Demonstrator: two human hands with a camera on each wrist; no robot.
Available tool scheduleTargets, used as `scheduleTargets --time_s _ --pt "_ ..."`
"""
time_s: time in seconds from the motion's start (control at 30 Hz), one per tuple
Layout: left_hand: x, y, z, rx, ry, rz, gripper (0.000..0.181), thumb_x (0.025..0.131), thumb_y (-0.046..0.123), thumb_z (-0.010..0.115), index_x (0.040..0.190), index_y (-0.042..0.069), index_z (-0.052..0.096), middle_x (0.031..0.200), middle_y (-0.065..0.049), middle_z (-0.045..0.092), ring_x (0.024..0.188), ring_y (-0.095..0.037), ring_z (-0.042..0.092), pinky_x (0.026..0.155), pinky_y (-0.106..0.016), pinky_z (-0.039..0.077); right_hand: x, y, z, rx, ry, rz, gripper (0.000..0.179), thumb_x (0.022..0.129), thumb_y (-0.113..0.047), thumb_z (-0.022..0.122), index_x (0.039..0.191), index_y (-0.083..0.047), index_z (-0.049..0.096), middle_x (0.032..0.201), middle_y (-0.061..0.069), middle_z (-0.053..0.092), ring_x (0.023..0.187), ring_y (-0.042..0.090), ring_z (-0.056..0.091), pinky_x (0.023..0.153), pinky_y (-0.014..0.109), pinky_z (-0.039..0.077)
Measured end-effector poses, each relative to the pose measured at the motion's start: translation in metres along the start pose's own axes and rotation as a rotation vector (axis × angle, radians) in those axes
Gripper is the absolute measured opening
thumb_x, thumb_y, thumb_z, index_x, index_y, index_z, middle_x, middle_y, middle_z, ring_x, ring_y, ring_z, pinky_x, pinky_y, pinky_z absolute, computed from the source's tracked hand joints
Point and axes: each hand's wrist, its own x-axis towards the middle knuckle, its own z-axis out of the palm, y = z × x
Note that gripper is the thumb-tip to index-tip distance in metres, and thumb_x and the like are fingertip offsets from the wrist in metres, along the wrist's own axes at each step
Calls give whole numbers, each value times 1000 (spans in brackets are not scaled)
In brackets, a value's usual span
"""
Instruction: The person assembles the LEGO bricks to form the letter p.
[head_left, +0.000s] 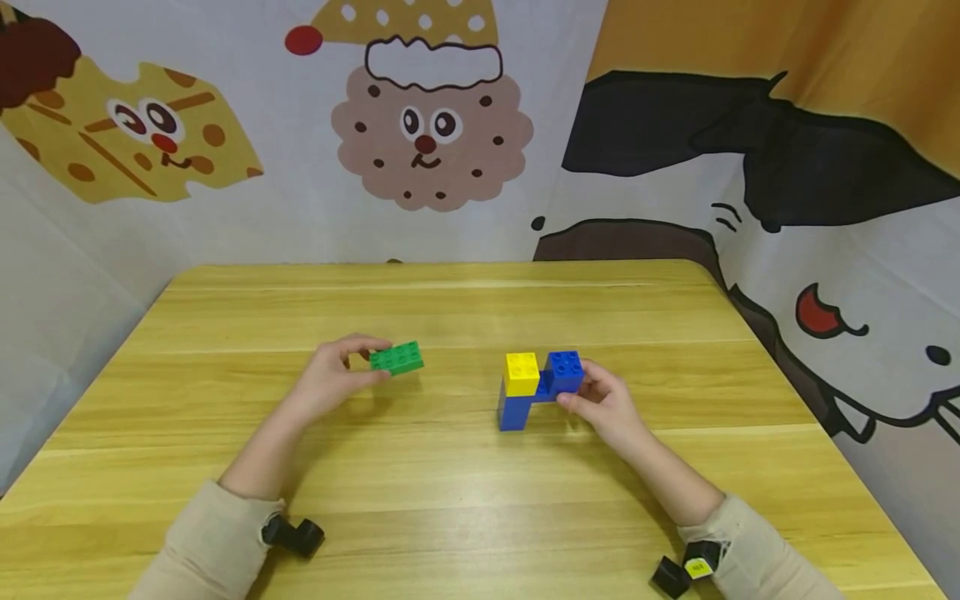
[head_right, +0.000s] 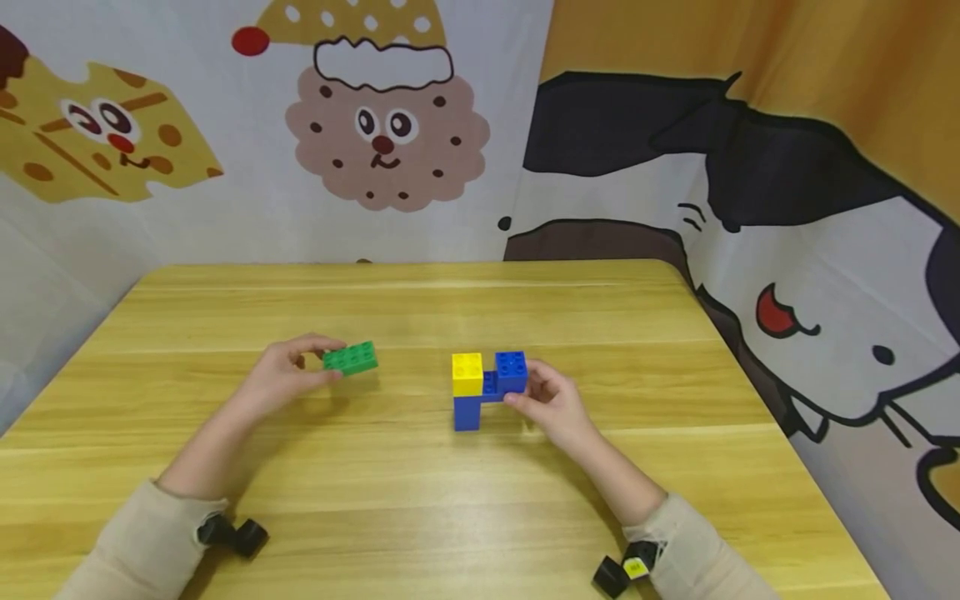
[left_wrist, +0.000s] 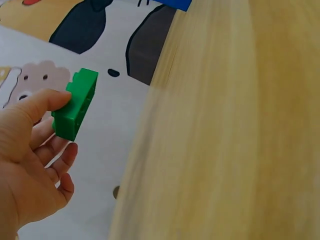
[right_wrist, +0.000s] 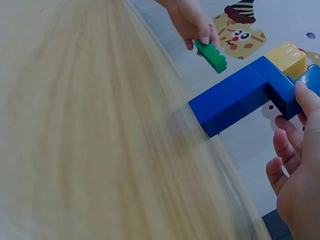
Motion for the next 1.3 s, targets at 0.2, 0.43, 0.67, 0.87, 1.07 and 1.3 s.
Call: scheduleTargets --time_s 0.2,0.43,0.67,0.87,1.07,1.3 --pt "0 15 6 -18 23 69 37 81 12 76 118 12 68 106 -2 64 95 -35 49 67 -37 31 0 0 0 -21 -2 5 44 86 10 64 116 -23 63 95 -3 67 81 11 60 69 23 51" --pt "-2 31 13 -48 28 106 36 80 10 77 116 11 69 109 -1 64 98 -35 49 74 -40 31 0 -1 0 -33 -10 10 43 87 8 63 118 -22 63 95 -2 67 78 11 59 67 23 51" --pt "-2 47 16 -77 44 163 36 81 12 77 116 15 69 111 2 63 94 -21 49 75 -41 31 1 -1 0 -22 -10 7 48 86 10 63 116 -27 64 92 -3 66 75 10 58 65 22 50" --pt "2 64 20 -101 54 209 36 81 12 77 116 13 70 110 2 63 94 -23 50 74 -41 30 0 -1 0 4 -15 -8 44 88 8 63 116 -27 64 89 -2 65 72 10 57 63 23 49" --pt "5 78 31 -118 39 241 36 80 12 77 115 14 70 110 5 62 94 -20 49 74 -42 30 -1 -1 -1 -12 -13 -5 47 87 10 62 116 -27 64 88 -3 65 71 10 57 63 23 49" --pt "9 90 44 -113 14 283 37 80 13 78 116 17 70 109 8 63 94 -19 49 75 -42 32 0 0 -1 -19 -21 0 46 88 10 61 116 -26 64 87 -2 64 71 11 56 62 25 49"
